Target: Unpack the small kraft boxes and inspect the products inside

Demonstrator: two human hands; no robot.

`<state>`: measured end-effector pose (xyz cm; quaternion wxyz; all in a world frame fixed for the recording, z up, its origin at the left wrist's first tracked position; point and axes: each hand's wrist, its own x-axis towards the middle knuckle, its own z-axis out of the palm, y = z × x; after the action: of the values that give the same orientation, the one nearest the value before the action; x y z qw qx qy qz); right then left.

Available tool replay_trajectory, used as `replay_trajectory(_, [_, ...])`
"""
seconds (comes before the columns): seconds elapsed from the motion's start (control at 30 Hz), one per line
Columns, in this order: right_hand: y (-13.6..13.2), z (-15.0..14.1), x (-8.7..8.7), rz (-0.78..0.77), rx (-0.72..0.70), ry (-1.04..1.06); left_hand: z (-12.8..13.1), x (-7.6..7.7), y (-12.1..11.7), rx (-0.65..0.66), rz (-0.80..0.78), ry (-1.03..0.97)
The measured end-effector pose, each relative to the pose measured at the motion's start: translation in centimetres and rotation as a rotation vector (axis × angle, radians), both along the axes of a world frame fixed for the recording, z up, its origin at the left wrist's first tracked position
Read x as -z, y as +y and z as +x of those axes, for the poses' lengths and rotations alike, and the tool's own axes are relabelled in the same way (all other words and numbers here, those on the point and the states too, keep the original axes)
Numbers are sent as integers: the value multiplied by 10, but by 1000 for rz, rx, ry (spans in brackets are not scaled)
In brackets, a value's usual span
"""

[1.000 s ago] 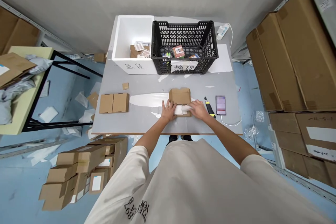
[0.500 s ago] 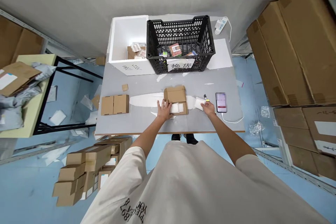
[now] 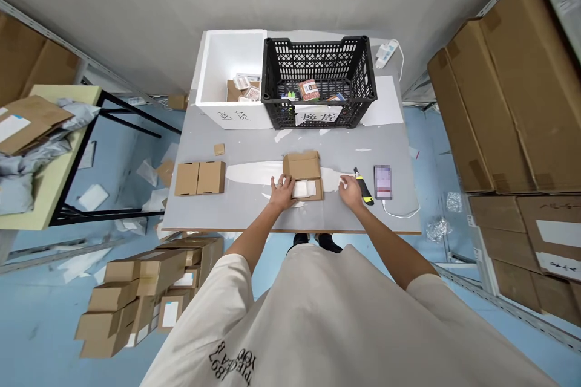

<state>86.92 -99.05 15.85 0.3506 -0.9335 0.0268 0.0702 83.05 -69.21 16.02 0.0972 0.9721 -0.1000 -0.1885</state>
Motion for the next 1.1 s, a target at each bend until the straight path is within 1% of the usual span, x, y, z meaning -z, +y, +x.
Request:
replay_trajectory(0.1, [43,0,-11,30,-158,97,0,3,3,3,2,-20])
replay_trajectory(0.2, [85,-1,-10,-67,-258,235,0,5,6,4,6,-35])
replay_trajectory(0.3, [115,-3,-1,-175,-269,293,0,7,8,5,-4,-44])
replay_trajectory(0.4, [132,-3,8,-257,-237,336,-1,10,10,-5,-21,-59])
replay_trajectory(0.53, [146,-2,17,-310,-169,401,-4,13,12,-22,-32,-63])
replay_trajectory(0.7, [157,-2,25,-262,-120,411,-5,13,14,-15,-52,-64])
replay_trajectory(0.8, [158,-3,30,-231,-57,381,-4,11,15,-7,-51,-55])
replay_trajectory(0.9, [158,-4,33,-171,1,337,-3,11,15,-1,-42,-46])
replay_trajectory(0.97, [158,-4,33,-114,4,325,-2,11,14,1,-30,-42])
replay_trajectory(1.03, [155,-5,30,-58,-1,331,-1,11,13,0,-20,-40])
replay_trajectory(1.1, [146,-7,24,10,22,329,-1,11,13,-1,-13,-38])
